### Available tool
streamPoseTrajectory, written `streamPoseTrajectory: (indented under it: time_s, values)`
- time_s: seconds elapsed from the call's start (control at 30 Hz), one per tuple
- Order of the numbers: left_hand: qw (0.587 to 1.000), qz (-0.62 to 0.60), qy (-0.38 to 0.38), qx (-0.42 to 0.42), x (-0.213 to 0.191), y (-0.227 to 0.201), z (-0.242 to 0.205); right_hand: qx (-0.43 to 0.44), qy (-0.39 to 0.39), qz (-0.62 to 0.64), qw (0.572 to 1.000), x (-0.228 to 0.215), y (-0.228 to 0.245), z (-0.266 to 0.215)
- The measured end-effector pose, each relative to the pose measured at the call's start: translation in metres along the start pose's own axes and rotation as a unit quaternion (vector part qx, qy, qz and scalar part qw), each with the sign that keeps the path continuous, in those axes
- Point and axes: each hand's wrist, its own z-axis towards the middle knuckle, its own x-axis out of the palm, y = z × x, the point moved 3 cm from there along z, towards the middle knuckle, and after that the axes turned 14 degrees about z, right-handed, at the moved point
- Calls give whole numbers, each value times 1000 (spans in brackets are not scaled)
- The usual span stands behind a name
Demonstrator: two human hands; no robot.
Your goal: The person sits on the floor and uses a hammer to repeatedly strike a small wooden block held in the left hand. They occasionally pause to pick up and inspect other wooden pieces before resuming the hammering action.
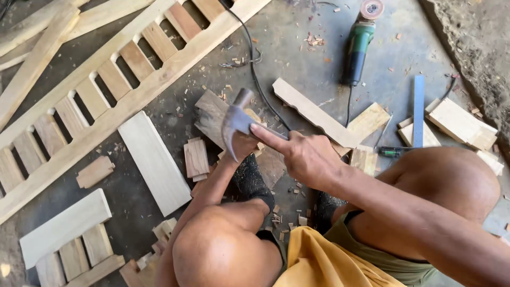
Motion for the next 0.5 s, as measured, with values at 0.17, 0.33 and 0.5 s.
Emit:
streamPoseTrajectory:
  time_s: [0.17,0.33,0.5]
  values:
    - [603,689,-171,364,-20,-5,-8,-64,-159,139,975,-35,18,-18]
    - [589,693,-164,381,-25,-7,-9,-45,-106,87,990,-10,9,2]
    - [604,693,-206,334,-22,-18,7,1,-6,46,999,0,0,4]
